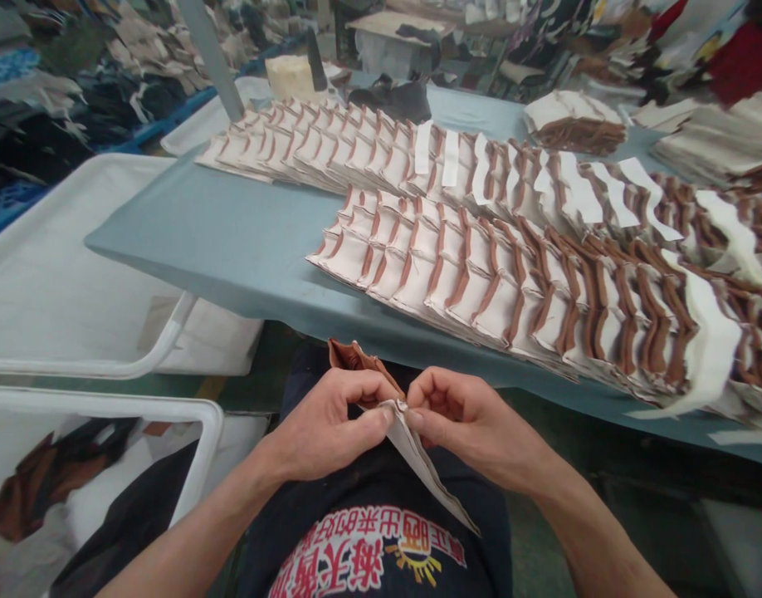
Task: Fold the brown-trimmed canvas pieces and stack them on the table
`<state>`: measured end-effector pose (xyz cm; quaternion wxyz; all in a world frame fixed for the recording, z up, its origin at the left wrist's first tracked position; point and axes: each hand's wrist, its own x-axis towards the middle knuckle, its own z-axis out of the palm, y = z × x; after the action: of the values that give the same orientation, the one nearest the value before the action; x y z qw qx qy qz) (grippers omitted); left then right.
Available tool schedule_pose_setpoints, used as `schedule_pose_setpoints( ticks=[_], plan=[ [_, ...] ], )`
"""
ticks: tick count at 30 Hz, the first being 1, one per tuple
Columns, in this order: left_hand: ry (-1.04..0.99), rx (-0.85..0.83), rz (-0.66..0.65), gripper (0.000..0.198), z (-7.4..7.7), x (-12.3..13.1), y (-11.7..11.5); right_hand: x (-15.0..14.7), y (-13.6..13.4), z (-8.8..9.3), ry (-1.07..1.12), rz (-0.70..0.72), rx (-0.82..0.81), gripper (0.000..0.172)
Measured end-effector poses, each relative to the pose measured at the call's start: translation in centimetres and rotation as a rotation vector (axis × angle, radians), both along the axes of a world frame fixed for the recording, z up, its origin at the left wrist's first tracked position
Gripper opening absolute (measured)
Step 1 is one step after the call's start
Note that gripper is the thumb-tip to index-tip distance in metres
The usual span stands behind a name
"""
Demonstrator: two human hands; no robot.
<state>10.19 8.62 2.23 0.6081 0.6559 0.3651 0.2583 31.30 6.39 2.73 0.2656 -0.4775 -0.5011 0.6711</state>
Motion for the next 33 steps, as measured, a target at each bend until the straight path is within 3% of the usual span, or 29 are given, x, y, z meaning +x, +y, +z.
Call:
schedule_pose_setpoints(
  ticks=[6,10,22,33],
  plan=[
    [-0.001,0.009,-0.012,0.017,0.3,-0.2,-0.4,-0.6,-0.9,2.2,-0.414,0.056,0.337,0.012],
    [0.029,-0.02,0.006,0.016,0.2,0.0,-0.5,-1.2,-1.3,2.3,-0.588,0.033,0.486,0.008],
    [0.034,0.04,0.076,0.018,-0.2,0.7,-0.4,-0.5,-0.5,0.8,-0.335,-0.002,0.312,0.016],
    [0.123,0.115,0.082,0.02,0.1,1.9,-0.6,0.3,-1.0,0.7,-0.467,-0.025,0.443,0.012]
  ],
)
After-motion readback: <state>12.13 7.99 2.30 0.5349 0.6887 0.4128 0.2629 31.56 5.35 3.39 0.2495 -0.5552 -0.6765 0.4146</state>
